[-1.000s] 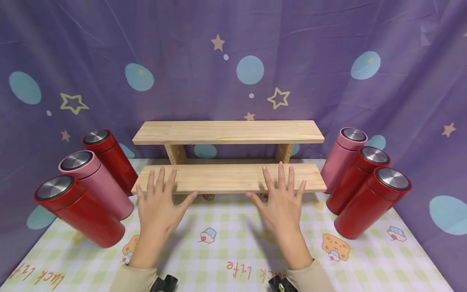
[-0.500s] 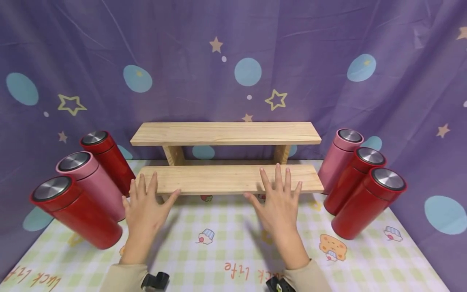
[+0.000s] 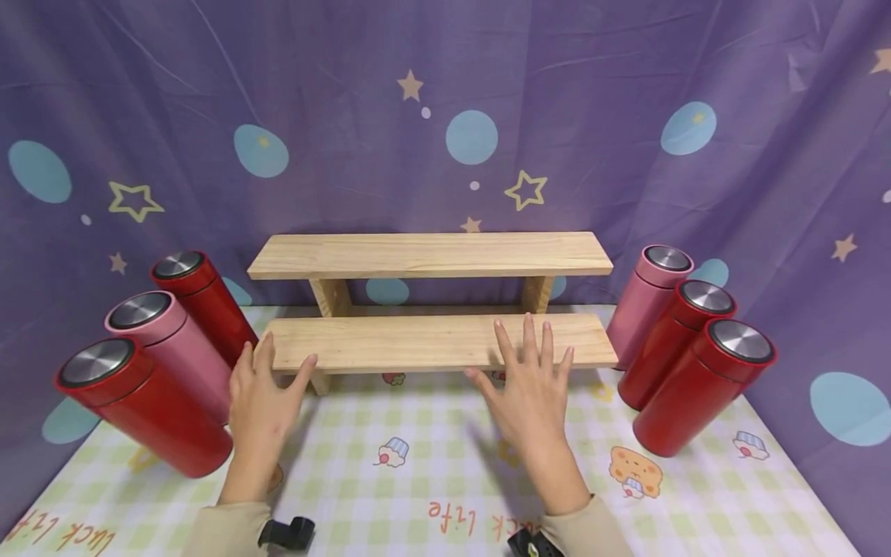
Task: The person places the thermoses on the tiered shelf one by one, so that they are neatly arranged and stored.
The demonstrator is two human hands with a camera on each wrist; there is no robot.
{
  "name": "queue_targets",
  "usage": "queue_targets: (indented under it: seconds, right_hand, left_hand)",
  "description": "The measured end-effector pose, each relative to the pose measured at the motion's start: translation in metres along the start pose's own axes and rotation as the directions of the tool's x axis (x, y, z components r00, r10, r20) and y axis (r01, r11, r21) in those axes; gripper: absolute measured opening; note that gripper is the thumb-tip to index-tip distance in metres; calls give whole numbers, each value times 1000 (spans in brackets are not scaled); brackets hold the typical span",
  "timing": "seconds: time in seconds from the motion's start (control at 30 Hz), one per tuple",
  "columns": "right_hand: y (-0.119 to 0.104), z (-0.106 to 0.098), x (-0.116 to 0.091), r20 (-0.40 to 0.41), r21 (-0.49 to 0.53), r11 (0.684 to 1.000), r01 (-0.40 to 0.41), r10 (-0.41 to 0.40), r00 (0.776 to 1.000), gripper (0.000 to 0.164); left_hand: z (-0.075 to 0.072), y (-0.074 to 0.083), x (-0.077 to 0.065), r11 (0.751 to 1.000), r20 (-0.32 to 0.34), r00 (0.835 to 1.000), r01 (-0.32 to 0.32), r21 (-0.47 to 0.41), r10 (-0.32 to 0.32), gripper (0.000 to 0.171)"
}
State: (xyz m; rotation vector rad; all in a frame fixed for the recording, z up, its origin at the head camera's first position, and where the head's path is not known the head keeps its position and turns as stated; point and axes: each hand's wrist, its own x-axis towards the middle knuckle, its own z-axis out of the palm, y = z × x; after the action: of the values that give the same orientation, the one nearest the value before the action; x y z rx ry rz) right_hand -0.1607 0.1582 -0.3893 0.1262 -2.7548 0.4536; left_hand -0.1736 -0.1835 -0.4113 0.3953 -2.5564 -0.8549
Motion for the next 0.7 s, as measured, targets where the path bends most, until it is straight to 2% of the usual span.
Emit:
queue_targets:
  seconds: [0.13, 0.37, 0.7]
  right_hand:
    - [0, 0, 0, 2, 1, 1000, -3, 3, 1000, 79]
    - [1, 0, 1, 2, 21, 1000, 1, -1, 1000, 80]
    - [6, 1, 3, -7, 32, 999, -8, 8, 1000, 79]
  left_hand:
    - [-1, -3, 1, 996, -6, 999, 46, -81, -47, 86]
    - [-3, -8, 5, 973, 53, 989, 145, -181, -138, 85]
    - [0, -13, 7, 937, 118, 966, 253, -241, -231, 86]
